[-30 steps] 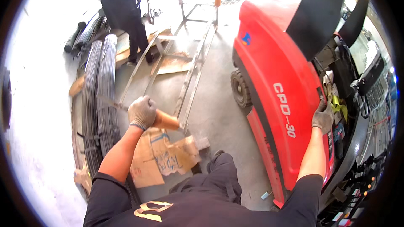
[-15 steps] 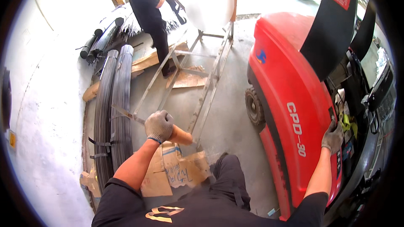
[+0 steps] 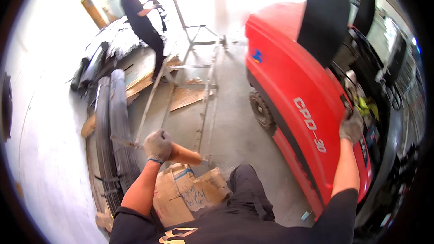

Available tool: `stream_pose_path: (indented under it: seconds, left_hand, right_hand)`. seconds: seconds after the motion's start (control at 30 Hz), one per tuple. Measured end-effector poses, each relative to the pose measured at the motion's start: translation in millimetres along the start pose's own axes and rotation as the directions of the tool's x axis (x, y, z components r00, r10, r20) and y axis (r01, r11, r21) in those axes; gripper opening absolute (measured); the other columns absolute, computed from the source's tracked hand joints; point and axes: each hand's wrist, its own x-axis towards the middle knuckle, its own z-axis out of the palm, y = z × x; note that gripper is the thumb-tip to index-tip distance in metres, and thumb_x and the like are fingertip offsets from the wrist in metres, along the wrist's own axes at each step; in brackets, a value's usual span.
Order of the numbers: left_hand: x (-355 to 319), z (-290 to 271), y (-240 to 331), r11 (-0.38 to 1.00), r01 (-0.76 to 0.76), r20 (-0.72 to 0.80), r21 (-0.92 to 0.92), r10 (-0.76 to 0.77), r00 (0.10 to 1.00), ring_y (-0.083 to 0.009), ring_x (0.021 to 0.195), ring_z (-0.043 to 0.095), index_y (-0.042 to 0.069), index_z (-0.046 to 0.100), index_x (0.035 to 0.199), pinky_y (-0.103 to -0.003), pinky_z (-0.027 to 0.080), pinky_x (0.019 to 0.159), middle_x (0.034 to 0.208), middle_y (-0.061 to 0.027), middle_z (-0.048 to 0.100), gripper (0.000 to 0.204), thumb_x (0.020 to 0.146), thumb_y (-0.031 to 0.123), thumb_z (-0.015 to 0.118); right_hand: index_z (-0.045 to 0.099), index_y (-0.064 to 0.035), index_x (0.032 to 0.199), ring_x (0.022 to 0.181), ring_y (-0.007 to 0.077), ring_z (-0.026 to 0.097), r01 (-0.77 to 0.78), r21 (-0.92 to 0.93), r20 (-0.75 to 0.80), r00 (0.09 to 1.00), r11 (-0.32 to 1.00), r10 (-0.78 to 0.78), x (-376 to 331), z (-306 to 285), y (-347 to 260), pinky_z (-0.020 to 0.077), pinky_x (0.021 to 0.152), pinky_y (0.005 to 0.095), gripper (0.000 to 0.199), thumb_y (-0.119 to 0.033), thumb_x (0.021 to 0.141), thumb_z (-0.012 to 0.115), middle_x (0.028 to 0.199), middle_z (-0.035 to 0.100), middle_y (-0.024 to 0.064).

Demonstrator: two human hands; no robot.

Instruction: The person lifts and carries a bundle of metal rods, places them on a rack, then walks to a forklift area and removes straps from a large bundle of rods. The person also walks around the workshop and briefly interacts with a coworker.

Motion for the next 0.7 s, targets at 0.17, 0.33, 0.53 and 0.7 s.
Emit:
stream_pose_path:
  seconds: [0.17, 0.33, 0.53, 0.7]
  left_hand:
    - [-2.1, -0.3, -18.9, 1.0, -0.023, -0.03, -0.011, 0.022, 0.999, -0.0445, 0.079, 0.068, 0.006, 0.072, 0.085, -0.057, 0.053, 0.072, 0.083, -0.021, 0.07, 0.02, 0.09, 0.022, 0.062]
    - [-6.2, -5.1, 2.9, 0.999, 0.002, 0.041, -0.053, 0.0, 0.999, -0.0456, 0.085, 0.069, 0.001, 0.068, 0.087, -0.055, 0.053, 0.077, 0.088, -0.0233, 0.07, 0.028, 0.097, 0.025, 0.059]
    - [-4.3, 2.2, -13.7, 0.999, -0.036, -0.003, -0.021, 0.036, 0.999, -0.0435, 0.086, 0.068, 0.004, 0.069, 0.085, -0.055, 0.053, 0.077, 0.088, -0.0203, 0.07, 0.022, 0.093, 0.023, 0.061]
    - [-2.0, -4.1, -3.3, 1.0, -0.019, -0.027, -0.014, 0.019, 0.999, -0.0426, 0.088, 0.069, 0.006, 0.071, 0.086, -0.055, 0.054, 0.078, 0.088, -0.0193, 0.071, 0.02, 0.093, 0.023, 0.062]
  right_hand:
    - [0.069, -0.01, 0.122, 0.111, 0.0358, 0.07, 0.008, 0.026, -0.017, 1.0, 1.0, -0.007, 9.8, 5.1, -15.8, 0.0555, 0.096, 0.0501, 0.046, -0.051, 0.109, 0.052, 0.113, 0.074, 0.0146]
    - [0.07, -0.0098, 0.128, 0.113, 0.0352, 0.07, -0.007, 0.005, -0.033, 0.999, 1.0, 0.007, 7.1, 6.2, 4.0, 0.054, 0.098, 0.0491, 0.049, -0.052, 0.108, 0.054, 0.12, 0.075, 0.0128]
    - [0.071, -0.01, 0.128, 0.112, 0.0364, 0.07, -0.016, 0.017, -0.041, 0.999, 1.0, 0.017, 4.9, 6.0, -9.5, 0.0545, 0.098, 0.0495, 0.05, -0.052, 0.108, 0.053, 0.117, 0.076, 0.0148]
    - [0.071, -0.0101, 0.13, 0.112, 0.0373, 0.071, -0.004, -0.025, -0.063, 0.998, 1.0, 0.002, 4.5, 12.9, -4.0, 0.0559, 0.096, 0.0502, 0.052, -0.053, 0.109, 0.051, 0.121, 0.076, 0.0143]
